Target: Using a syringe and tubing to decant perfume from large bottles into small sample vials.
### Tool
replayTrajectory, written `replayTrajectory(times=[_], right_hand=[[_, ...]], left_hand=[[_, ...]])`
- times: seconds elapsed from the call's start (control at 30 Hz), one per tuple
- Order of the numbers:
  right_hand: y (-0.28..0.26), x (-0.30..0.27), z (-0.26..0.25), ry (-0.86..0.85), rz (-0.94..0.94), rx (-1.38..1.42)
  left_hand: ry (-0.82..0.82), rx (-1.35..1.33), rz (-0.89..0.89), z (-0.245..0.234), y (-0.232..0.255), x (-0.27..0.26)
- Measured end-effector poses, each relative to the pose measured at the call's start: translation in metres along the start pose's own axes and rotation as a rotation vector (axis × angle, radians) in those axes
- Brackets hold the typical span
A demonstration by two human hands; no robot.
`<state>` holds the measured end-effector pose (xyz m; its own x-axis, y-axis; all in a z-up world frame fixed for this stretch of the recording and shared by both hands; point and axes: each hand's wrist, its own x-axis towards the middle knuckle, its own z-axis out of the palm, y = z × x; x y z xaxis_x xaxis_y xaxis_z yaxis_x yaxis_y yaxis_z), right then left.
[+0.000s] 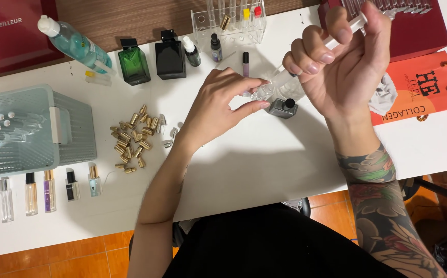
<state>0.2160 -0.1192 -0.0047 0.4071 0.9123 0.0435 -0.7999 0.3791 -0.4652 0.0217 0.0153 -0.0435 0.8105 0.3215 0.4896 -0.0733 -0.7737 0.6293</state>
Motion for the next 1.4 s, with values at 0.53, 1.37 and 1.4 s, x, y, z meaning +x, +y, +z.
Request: replayTrajectory(times=[0.53, 1.37, 1.4], right_hand=[[0.002, -0.003, -0.011, -0.201, -0.054, -0.284], [0.014, -0.003, 0.0, -0.334, -0.321, -1.121], [0.013, -0.002, 0.004, -0.318, -0.339, -1.118]], left_hand=[[0.007, 0.022, 0.013, -0.002, 0.001, 0.0], [-0.124, -0.017, -0.07, -0.005, -0.019, 0.002], [-0.155, -0.037, -0.108, -0.003, -0.026, 0.001]])
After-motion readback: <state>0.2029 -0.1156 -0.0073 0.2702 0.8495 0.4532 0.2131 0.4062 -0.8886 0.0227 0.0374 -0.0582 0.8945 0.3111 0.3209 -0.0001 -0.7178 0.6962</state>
